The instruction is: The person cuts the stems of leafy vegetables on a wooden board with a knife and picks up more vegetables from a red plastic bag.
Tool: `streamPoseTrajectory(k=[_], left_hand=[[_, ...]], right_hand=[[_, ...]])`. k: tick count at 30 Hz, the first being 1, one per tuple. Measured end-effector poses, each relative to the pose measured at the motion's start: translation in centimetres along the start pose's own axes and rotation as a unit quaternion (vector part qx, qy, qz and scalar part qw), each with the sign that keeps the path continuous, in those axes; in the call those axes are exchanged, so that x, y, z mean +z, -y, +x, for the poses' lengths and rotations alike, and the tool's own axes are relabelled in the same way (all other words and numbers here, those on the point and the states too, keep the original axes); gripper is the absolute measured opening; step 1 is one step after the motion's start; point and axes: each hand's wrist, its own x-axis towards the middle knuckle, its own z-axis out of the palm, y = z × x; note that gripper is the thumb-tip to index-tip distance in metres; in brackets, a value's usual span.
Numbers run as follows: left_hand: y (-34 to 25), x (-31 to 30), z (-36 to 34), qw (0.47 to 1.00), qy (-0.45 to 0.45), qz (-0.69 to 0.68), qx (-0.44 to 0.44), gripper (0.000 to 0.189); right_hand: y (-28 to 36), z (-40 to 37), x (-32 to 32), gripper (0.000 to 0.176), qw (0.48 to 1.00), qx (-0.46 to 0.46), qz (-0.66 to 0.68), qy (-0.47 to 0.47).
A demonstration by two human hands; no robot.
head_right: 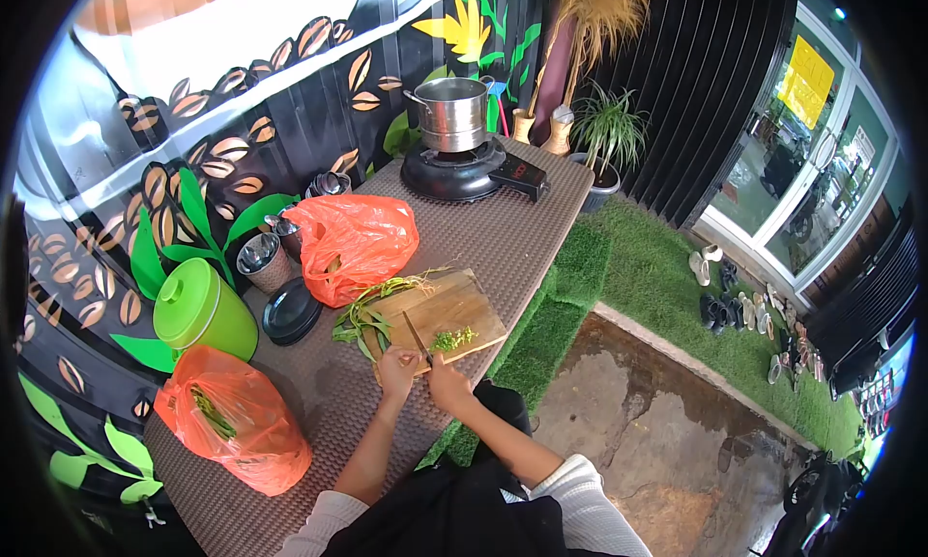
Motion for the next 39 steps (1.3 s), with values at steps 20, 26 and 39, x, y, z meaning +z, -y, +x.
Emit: streamPoseTrajectory(k=[20,26,39], left_hand=[[-1.0,-1.1,0.5,0.999,0.026,0.017,-0.013,0.011],[-0.7,-0.5,0.4,0.998,0.026,0.047,0.026,0.01],[-1.9,0.5,1.5,0.996,0.082,-0.016,0.008,0.015]], right_hand=[[-0.2,-1.0,2.6,0.036,0.998,0.016,-0.006,-0.059],[-2.3,-1.8,0.4,0.033,0.99,0.033,0.073,-0.118],[-1.4,-0.8,-1.1,0.028,0.995,0.019,0.035,-0.092]])
